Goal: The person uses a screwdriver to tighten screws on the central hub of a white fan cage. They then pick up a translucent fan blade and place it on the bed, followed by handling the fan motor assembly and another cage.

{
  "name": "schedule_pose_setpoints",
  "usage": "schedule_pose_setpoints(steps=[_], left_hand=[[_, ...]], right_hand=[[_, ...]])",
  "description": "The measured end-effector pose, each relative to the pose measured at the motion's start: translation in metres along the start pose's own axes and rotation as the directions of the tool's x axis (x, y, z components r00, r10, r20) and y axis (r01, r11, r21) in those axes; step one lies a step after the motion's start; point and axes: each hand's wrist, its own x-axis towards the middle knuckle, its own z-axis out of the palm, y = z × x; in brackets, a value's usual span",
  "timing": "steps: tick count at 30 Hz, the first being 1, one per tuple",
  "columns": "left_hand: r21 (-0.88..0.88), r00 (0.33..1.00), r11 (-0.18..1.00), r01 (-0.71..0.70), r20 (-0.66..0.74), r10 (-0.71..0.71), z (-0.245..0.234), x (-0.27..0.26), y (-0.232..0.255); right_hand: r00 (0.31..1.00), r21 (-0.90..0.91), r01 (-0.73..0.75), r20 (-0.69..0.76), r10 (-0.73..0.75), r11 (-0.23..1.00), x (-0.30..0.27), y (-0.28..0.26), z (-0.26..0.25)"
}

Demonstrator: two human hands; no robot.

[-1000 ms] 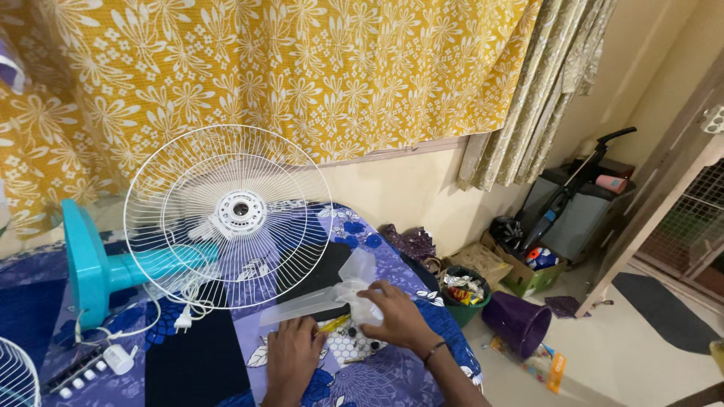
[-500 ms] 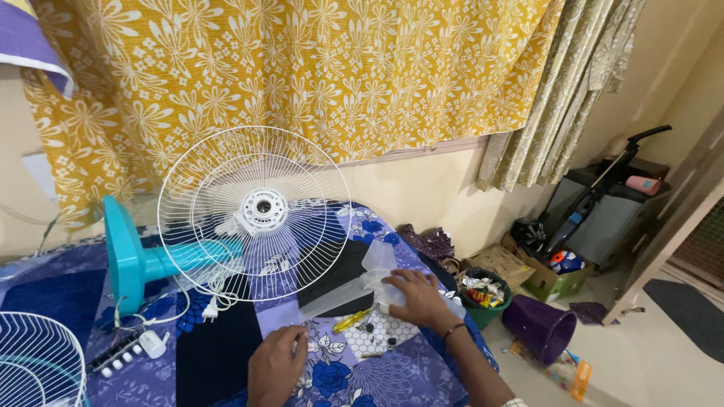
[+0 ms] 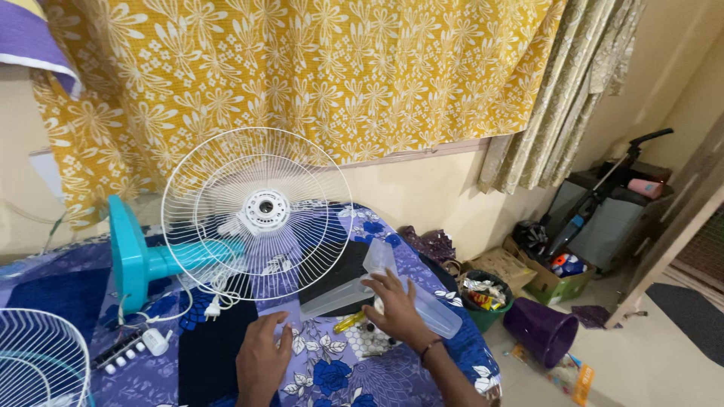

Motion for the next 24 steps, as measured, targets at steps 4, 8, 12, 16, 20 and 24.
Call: schedule_pose_setpoints(steps=[4,8,12,16,20,24], left_hand=[[0.018,0.997,1.000,0.016,-0.080,-0.015,-0.010,-0.002,-0.023],[0.078,0.988,0.993,0.088,-0.131,-0.077,-0.030,-0.004,-0.057],[0.096,0.957,0.992,0.086,-0.285,-0.056,-0.053,-0.005,-0.096],[0.079,0.941,0.985,0.151,-0.317,-0.119,-0.068,-0.006,-0.122],[0.141,0.958,0.980,0.138,-0.269,-0.096,-0.070,0.000,-0.125],[0.277,0.969,0.932,0.235,-0.138,-0.203,-0.068,0.008,-0.116]], right_hand=[[0.995,0.252,0.020,-0.097,0.004,0.968,0.005,-0.025,0.024],[0.983,0.331,0.099,-0.180,-0.040,0.939,0.018,-0.045,0.049],[0.940,0.169,0.163,-0.325,-0.101,0.972,0.040,-0.057,0.076],[0.856,0.474,0.178,-0.507,0.102,0.862,0.078,-0.054,0.098],[0.862,0.828,-0.100,-0.204,0.463,0.552,0.116,-0.044,0.119],[0.854,0.908,-0.233,0.020,0.520,0.348,0.130,-0.030,0.144]])
